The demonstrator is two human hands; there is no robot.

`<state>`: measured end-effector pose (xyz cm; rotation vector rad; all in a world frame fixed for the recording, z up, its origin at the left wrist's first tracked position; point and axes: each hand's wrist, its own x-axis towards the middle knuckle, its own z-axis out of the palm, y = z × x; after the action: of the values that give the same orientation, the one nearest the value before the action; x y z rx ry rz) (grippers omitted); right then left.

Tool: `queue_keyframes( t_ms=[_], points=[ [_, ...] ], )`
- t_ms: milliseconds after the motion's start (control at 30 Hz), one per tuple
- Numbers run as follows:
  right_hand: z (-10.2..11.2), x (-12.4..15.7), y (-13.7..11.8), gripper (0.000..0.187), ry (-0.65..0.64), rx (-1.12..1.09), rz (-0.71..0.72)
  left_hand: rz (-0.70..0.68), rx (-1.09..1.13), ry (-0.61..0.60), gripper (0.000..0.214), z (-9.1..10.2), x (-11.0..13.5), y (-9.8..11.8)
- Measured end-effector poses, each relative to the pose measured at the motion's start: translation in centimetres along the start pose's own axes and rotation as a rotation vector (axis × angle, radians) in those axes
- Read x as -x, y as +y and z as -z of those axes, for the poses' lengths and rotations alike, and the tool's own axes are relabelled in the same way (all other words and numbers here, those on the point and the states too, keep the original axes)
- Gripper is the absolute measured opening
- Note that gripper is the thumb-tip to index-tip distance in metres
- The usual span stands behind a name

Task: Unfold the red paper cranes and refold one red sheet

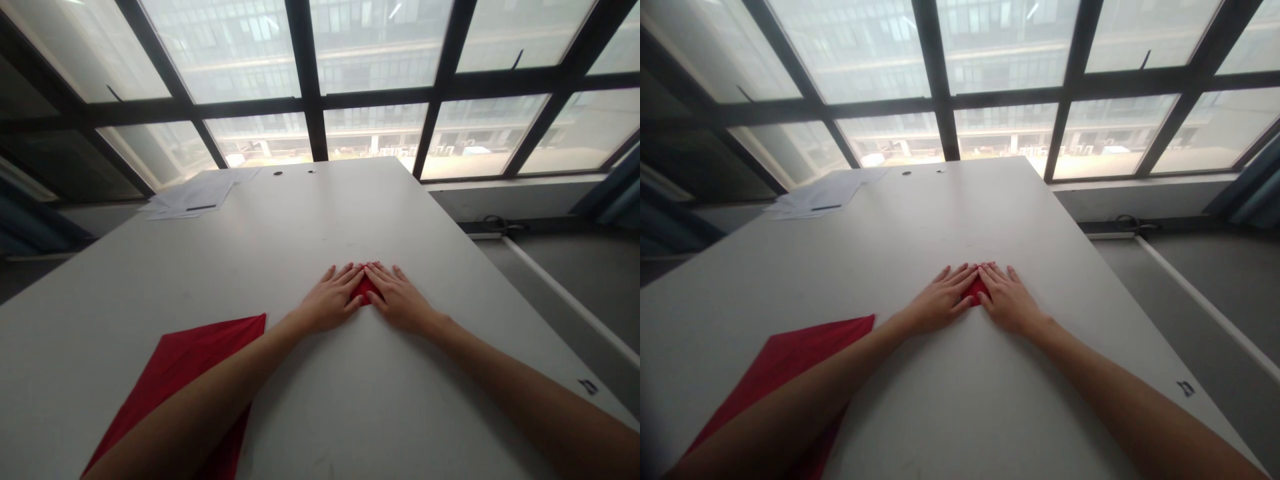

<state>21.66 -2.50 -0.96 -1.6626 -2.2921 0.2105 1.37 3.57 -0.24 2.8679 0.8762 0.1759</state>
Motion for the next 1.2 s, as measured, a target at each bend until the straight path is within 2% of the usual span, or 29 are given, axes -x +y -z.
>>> queue_keyframes(
  t_ms=[267, 467, 567, 667, 800, 900, 1200],
  points=[
    [0.29, 0.02, -0.31, 0.058, -0.01, -0.004, -0.024, 0.003, -0.005, 0.0, 0.063, -0.04, 0.02, -0.09],
    [0.14, 0.04, -0.12, 0.059, 0.04, 0.053, -0.188, -0.003, -0.031, 0.0, 0.062, -0.09, 0.18, -0.24],
    [0.09, -0.11, 0.28, 0.057, 0.106, 0.034, -0.232, -0.007, -0.039, 0.002, 0.061, 0.01, 0.22, -0.22],
    [0.31, -0.19, 0.5, 0.055, 0.156, -0.007, -0.136, -0.024, -0.047, -0.004, 0.062, 0.17, 0.26, -0.08],
    [0.59, -0.11, 0.43, 0.057, 0.052, -0.033, 0.033, -0.05, -0.052, -0.017, 0.064, 0.3, 0.26, 0.09],
    [0.6, -0.04, 0.37, 0.059, 0.009, -0.028, 0.044, -0.047, -0.046, -0.011, 0.062, 0.35, 0.24, 0.17],
    [0.5, -0.02, 0.3, 0.058, 0.013, -0.006, 0.019, -0.038, -0.032, -0.011, 0.062, 0.4, 0.24, 0.16]
  ],
)
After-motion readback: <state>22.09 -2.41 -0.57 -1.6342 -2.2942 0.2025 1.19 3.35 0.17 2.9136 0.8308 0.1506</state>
